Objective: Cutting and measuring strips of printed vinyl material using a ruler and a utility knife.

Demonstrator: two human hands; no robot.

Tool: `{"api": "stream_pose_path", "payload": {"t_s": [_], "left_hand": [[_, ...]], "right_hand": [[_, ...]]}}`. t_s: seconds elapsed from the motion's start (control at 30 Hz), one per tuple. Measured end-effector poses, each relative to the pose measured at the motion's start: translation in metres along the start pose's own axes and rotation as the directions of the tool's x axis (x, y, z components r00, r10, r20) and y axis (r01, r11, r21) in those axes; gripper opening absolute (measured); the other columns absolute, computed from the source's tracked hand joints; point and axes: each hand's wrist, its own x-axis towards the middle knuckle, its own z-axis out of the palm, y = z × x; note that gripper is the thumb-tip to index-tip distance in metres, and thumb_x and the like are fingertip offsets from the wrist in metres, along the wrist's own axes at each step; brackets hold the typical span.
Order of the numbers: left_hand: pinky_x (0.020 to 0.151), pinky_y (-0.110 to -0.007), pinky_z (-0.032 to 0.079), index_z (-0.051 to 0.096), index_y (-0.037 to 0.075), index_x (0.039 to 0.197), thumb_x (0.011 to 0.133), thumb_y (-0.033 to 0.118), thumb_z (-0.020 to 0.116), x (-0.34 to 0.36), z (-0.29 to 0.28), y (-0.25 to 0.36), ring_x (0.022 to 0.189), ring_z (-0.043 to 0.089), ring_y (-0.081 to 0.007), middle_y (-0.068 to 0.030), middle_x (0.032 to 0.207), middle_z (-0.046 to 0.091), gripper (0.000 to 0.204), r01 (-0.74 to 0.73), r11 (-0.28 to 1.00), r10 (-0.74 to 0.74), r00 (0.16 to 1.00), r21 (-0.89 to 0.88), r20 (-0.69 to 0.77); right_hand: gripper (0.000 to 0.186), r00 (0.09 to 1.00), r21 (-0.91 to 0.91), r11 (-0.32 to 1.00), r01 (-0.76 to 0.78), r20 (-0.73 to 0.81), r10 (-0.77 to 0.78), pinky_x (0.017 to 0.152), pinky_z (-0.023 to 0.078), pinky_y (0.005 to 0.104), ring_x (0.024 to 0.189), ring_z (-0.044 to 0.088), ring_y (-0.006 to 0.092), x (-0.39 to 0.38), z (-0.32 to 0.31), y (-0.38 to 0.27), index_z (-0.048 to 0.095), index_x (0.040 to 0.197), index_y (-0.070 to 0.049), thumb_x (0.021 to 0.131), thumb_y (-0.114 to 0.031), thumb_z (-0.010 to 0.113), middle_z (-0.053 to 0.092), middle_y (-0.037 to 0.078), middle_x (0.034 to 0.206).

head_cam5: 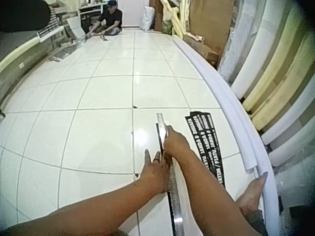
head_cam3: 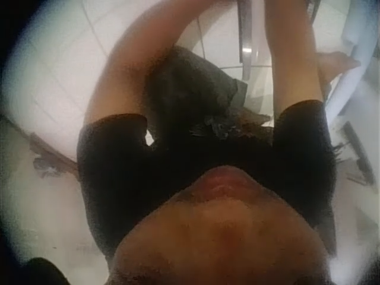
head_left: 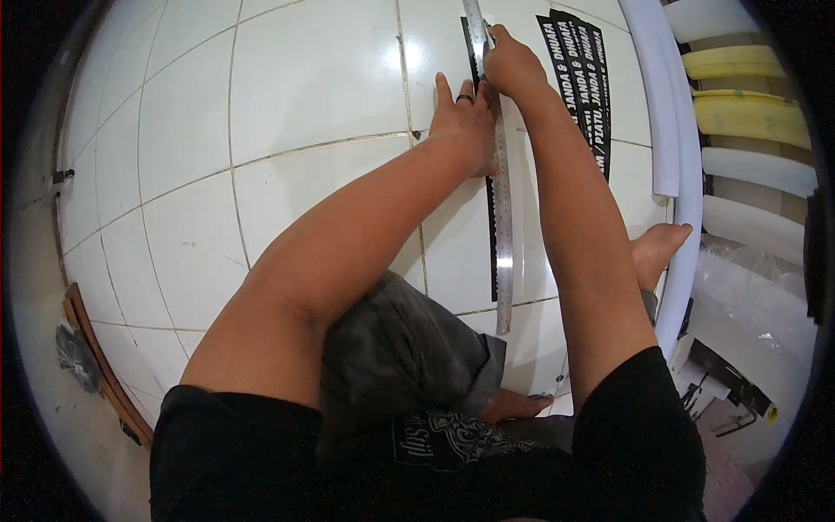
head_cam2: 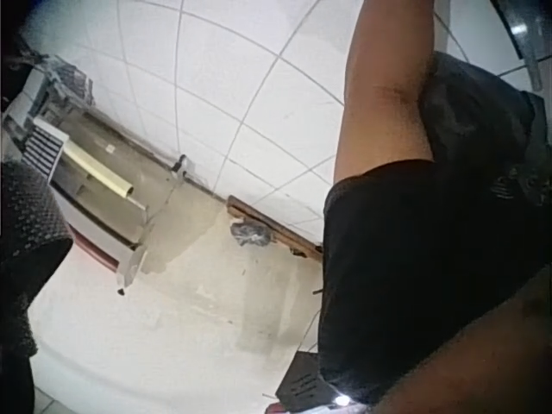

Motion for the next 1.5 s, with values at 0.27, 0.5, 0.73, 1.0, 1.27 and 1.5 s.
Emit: {"api": "stream_pose_path", "payload": {"t_s": [0.27, 0.5, 0.73, 1.0, 1.27, 1.5], "left_hand": [[0.119, -0.069, 0.011, 0.028, 0.006, 0.159, 0.083, 0.071, 0.064, -0.002, 0.004, 0.0, 0.154, 0.02, -0.0345, -0.0163, 0.167, 0.021, 0.106, -0.028, 0.999, 0.029, 0.999, 0.017, -0.02], [0.118, -0.069, 0.015, 0.027, -0.001, 0.157, 0.08, 0.073, 0.065, -0.001, 0.012, 0.0, 0.152, 0.026, -0.0346, -0.0183, 0.166, 0.024, 0.114, 0.004, 1.0, -0.001, 0.995, 0.026, -0.099], [0.118, -0.07, 0.012, 0.029, 0.002, 0.158, 0.08, 0.075, 0.064, -0.002, 0.003, 0.007, 0.152, 0.028, -0.0336, -0.0149, 0.166, 0.026, 0.112, 0.036, 0.994, -0.031, 0.998, 0.108, -0.05], [0.118, -0.07, 0.01, 0.033, 0.004, 0.156, 0.079, 0.076, 0.066, -0.006, -0.008, 0.017, 0.152, 0.028, -0.0341, -0.0143, 0.164, 0.03, 0.111, 0.08, 0.976, -0.076, 0.997, 0.2, -0.029], [0.118, -0.07, 0.01, 0.036, 0.003, 0.155, 0.079, 0.076, 0.066, -0.004, -0.006, 0.019, 0.151, 0.029, -0.0343, -0.0146, 0.164, 0.03, 0.109, 0.102, 0.978, -0.095, 0.994, 0.183, -0.044], [0.116, -0.071, 0.011, 0.036, 0.004, 0.155, 0.078, 0.073, 0.067, 0.001, -0.005, 0.01, 0.149, 0.033, -0.0361, -0.0178, 0.161, 0.035, 0.108, 0.077, 0.978, -0.068, 0.996, 0.192, -0.054]], "right_hand": [[0.046, 0.998, 0.02, 1.0, -0.007, 0.055, 0.006, 0.094, 0.052, 0.0518, 0.107, 0.067, 0.0435, -0.078, -0.001, 0.018, 0.051, 0.136, -0.005, 0.092, -0.021, 0.056, 0.069, 0.028, 0.112], [0.052, 0.994, 0.016, 1.0, -0.01, 0.111, 0.008, 0.084, 0.054, 0.0527, 0.095, 0.069, 0.0426, -0.184, 0.007, 0.039, 0.048, 0.143, -0.006, 0.092, -0.012, 0.052, 0.07, 0.026, 0.102], [0.054, 0.987, 0.032, 0.998, -0.061, 0.151, 0.056, 0.077, 0.054, 0.0531, 0.084, 0.068, 0.0427, -0.288, 0.013, 0.057, 0.044, 0.147, -0.01, 0.093, -0.009, 0.051, 0.067, 0.023, 0.096], [0.06, 0.983, 0.032, 0.997, -0.073, 0.171, 0.066, 0.069, 0.054, 0.0511, 0.076, 0.066, 0.0404, -0.393, 0.019, 0.076, 0.042, 0.15, -0.012, 0.092, -0.01, 0.057, 0.063, 0.019, 0.091], [0.059, 0.932, 0.025, 0.976, -0.215, 0.304, 0.197, 0.076, 0.054, 0.0509, 0.087, 0.066, 0.042, -0.455, 0.011, 0.078, 0.042, 0.149, -0.01, 0.092, -0.003, 0.054, 0.064, 0.022, 0.103], [0.057, 0.929, 0.037, 0.975, -0.218, 0.316, 0.195, 0.078, 0.054, 0.0505, 0.089, 0.066, 0.0422, -0.468, 0.008, 0.078, 0.043, 0.148, -0.009, 0.092, -0.003, 0.054, 0.065, 0.022, 0.105]]}}
